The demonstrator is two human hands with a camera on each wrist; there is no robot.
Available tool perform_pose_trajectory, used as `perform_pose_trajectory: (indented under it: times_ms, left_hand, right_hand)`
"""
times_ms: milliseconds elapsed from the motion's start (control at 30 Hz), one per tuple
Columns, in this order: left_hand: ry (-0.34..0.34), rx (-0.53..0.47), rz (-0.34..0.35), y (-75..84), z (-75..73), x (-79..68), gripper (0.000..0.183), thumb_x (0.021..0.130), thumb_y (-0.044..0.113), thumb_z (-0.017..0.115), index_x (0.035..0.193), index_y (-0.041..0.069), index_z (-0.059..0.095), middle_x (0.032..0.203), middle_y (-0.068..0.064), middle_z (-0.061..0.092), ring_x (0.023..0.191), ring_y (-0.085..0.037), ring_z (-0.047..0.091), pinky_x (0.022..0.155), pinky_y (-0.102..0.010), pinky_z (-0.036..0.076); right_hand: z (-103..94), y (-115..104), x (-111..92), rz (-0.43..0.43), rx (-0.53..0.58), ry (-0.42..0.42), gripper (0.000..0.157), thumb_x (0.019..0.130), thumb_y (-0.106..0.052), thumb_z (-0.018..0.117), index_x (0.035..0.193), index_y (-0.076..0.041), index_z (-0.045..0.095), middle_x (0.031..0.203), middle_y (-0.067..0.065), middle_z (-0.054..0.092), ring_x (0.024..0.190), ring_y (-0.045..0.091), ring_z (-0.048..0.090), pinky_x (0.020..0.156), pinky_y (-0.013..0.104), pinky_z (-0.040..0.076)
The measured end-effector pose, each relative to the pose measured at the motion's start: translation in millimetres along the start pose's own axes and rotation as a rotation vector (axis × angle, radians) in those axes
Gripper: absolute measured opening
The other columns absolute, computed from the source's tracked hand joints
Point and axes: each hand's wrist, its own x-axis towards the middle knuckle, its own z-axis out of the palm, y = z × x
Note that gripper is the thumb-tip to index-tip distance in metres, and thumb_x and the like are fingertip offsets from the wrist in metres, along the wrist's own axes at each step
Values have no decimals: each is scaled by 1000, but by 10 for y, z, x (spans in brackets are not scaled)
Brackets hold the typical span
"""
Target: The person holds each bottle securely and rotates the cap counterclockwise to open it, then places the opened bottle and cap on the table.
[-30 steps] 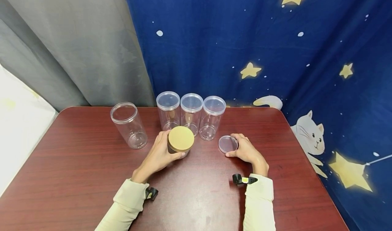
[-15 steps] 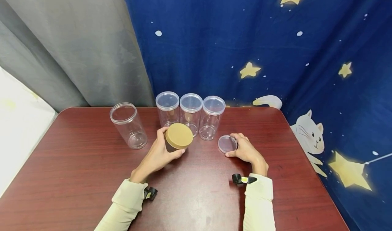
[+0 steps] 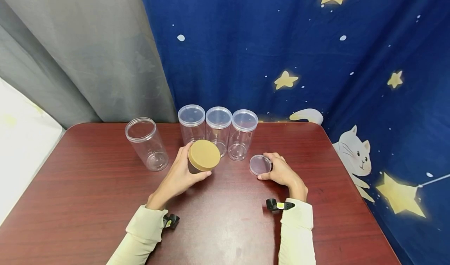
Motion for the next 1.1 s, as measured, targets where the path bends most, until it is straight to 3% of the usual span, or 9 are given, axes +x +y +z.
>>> perform_pose_trajectory:
  times_ms: [267,433,600,733,867,1100]
  left_hand:
    - [9,-15,55,25,-10,-20,93,67,34,90,141,10,39,135,-6,43,125,-23,47,108,-45,40]
    - [-15,-19,49,45,-11,-27,92,67,35,90,140,14,39,137,-3,44,124,-22,50,108,-45,41]
    - [-20,0,19,67,-2,-44,98,67,35,91,144,13,35,138,-9,48,126,-25,51,107,-47,43]
    - [-10,7,17,92,4,-58,101,65,35,92,144,12,35,134,-14,50,123,-28,52,104,-48,45]
    - [-17,9,38,115,14,-67,101,64,35,92,144,10,35,132,-14,51,122,-27,53,103,-46,45]
    - [-28,23,77,139,33,-78,101,65,38,90,143,5,35,131,-14,52,120,-26,54,102,-45,46]
  right_hand:
    - [-160,-159,-86,-18,28,25,77,83,-34,79,141,5,46,139,25,49,122,40,49,102,58,41]
    - [-263,-301,-153,-10,6,42,74,87,-36,75,143,1,45,143,24,48,125,42,49,103,59,41]
    - [-348,-482,-228,-22,-9,54,67,89,-34,73,142,0,48,142,22,51,124,41,53,102,58,43]
    - [-385,-677,-276,-103,55,103,52,91,-24,72,135,-3,55,128,17,64,110,34,64,93,52,51]
    - [-369,-907,-309,-190,85,148,44,89,-20,73,130,-8,61,122,8,68,104,23,66,90,48,53]
    - [-199,-1264,-247,-380,28,233,55,84,-26,80,133,-14,60,139,3,55,130,23,50,106,48,42]
